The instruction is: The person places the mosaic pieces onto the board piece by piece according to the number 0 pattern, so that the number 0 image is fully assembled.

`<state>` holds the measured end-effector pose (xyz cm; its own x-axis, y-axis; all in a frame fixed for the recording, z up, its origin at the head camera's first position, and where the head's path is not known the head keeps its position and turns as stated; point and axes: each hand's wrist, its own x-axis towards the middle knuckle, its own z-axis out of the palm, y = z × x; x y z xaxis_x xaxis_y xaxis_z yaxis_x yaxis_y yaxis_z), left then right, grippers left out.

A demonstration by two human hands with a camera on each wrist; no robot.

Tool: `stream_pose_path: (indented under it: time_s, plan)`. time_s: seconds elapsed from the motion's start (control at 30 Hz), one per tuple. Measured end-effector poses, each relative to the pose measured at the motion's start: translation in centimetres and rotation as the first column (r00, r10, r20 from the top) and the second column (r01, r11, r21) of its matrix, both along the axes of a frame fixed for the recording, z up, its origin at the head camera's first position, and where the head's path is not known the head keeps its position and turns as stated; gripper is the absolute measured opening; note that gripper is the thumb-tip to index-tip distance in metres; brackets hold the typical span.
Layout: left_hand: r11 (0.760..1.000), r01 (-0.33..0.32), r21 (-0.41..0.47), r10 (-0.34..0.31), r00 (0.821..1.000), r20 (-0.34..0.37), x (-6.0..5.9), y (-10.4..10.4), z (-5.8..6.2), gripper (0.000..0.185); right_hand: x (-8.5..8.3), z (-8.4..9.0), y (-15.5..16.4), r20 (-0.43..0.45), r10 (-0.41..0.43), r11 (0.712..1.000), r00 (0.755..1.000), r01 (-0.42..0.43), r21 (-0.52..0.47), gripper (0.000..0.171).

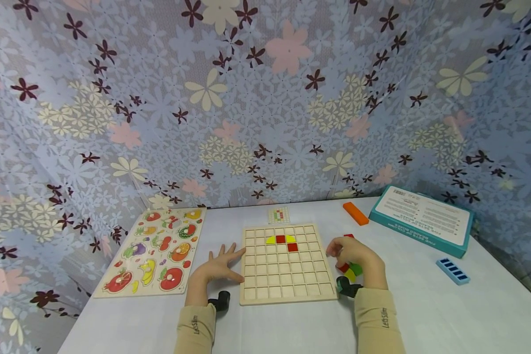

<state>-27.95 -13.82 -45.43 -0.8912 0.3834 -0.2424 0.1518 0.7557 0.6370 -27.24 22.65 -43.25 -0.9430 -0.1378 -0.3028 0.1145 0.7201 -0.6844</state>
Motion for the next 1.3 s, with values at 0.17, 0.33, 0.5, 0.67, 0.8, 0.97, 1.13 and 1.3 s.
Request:
stream_pose_path:
  time_s: [0.17, 0.33, 0.5, 0.67, 0.8, 0.97, 1.13, 1.3]
  plan:
    - [1.0, 0.0, -0.004, 0.0, 1.0, 0.0, 0.1, 0.1, 0.1, 0.088, 0.3, 0.1, -0.1, 0.033, -0.02, 1.0, 0.999, 0.02, 0.001, 0.036]
    - [1.0, -0.004, -0.006, 0.005, 1.0, 0.009, 0.2, 0.2, 0.3, 0.088, 0.1, -0.1, -0.3, 0.03, -0.032, 0.999, 0.999, 0.032, -0.018, 0.037]
    - [1.0, -0.003, -0.005, 0.003, 1.0, 0.005, 0.2, 0.1, 0.3, 0.088, -0.6, -0.8, -0.3, -0.116, -0.027, 0.998, 0.993, 0.033, 0.044, 0.028]
    - [1.0, -0.004, -0.003, 0.004, 1.0, 0.007, 0.1, 0.1, 0.1, 0.088, -1.0, -1.1, 0.0, -0.187, -0.035, 0.99, 0.982, 0.059, 0.129, 0.015]
    - [1.0, -0.01, 0.006, 0.01, 1.0, 0.011, 0.1, 0.2, 0.1, 0.088, -0.7, -0.6, 0.4, -0.162, -0.033, 0.991, 0.986, 0.053, 0.119, 0.021]
    - [1.0, -0.012, 0.008, 0.012, 1.0, 0.014, 0.1, 0.2, 0.1, 0.088, -0.3, -0.1, 0.5, -0.122, -0.042, 0.993, 0.992, 0.055, 0.101, 0.031]
    - [1.0, -0.01, 0.009, 0.01, 1.0, 0.013, 0.0, 0.1, 0.0, 0.088, -0.2, -0.2, 0.5, -0.122, -0.049, 0.994, 0.991, 0.061, 0.096, 0.034]
    - [1.0, -0.004, 0.012, 0.004, 1.0, 0.009, 0.1, 0.1, 0.0, 0.088, -0.3, -0.3, 0.3, -0.16, -0.041, 0.993, 0.986, 0.058, 0.103, 0.033]
